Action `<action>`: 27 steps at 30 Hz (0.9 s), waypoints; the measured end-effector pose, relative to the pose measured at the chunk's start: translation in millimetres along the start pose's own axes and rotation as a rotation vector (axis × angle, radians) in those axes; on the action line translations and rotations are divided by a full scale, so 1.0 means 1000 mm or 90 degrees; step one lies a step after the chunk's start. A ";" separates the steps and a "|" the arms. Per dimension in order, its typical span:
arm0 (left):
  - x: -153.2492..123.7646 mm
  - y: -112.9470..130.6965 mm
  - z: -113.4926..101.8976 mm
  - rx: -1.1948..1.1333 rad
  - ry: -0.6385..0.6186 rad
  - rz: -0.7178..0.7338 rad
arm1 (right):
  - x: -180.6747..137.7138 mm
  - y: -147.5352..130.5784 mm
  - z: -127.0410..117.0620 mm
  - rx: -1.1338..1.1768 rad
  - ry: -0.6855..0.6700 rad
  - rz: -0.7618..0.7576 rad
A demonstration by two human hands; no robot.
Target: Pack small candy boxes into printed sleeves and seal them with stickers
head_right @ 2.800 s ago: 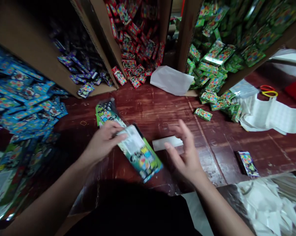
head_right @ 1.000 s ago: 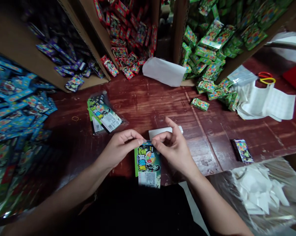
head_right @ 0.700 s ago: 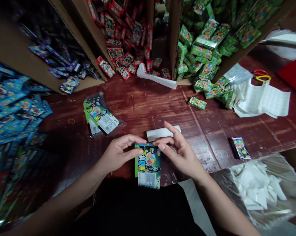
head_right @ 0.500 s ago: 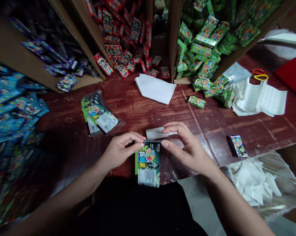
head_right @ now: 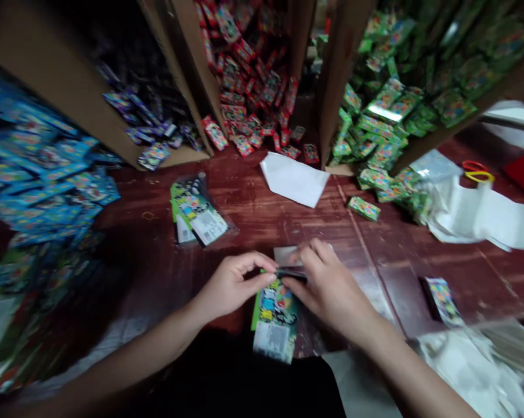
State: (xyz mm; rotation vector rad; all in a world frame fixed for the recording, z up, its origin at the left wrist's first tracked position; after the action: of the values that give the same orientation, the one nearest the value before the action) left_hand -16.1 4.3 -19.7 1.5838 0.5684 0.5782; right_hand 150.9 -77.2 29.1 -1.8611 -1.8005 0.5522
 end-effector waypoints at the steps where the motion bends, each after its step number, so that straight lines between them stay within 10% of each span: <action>1: -0.003 0.000 0.002 0.002 0.005 -0.004 | -0.005 0.001 0.002 -0.014 0.001 -0.030; 6: -0.028 0.015 -0.008 0.037 0.072 0.044 | 0.000 0.027 0.030 0.034 -0.082 -0.088; 9: -0.068 0.047 -0.058 0.210 0.234 0.066 | 0.049 0.011 0.048 0.116 -0.047 -0.082; 14: -0.194 0.111 -0.209 0.580 0.649 -0.028 | 0.161 -0.123 0.104 0.343 -0.042 -0.082; 19: -0.292 0.098 -0.308 0.508 0.743 -0.255 | 0.229 -0.266 0.205 0.412 -0.110 -0.098; 22: -0.331 0.066 -0.302 0.291 0.858 -0.250 | 0.240 -0.307 0.259 0.360 -0.151 -0.069; 27: -0.373 0.012 -0.220 -0.102 1.126 -0.240 | 0.235 -0.318 0.305 0.289 -0.224 -0.083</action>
State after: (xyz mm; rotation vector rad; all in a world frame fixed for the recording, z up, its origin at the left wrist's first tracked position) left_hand -441.0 -78.7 -4.2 0.3945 1.9558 1.6046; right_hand -274.3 180.7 -13.3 -1.3908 -1.7976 1.1855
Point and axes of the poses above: each hand's wrist, its own x-axis towards the middle knuckle, its own z-axis out of the palm, y = z × x, the point moved 5 cm from there along x, towards the middle knuckle, and after that the axes turned 6 degrees about z, right-handed, at the moved point
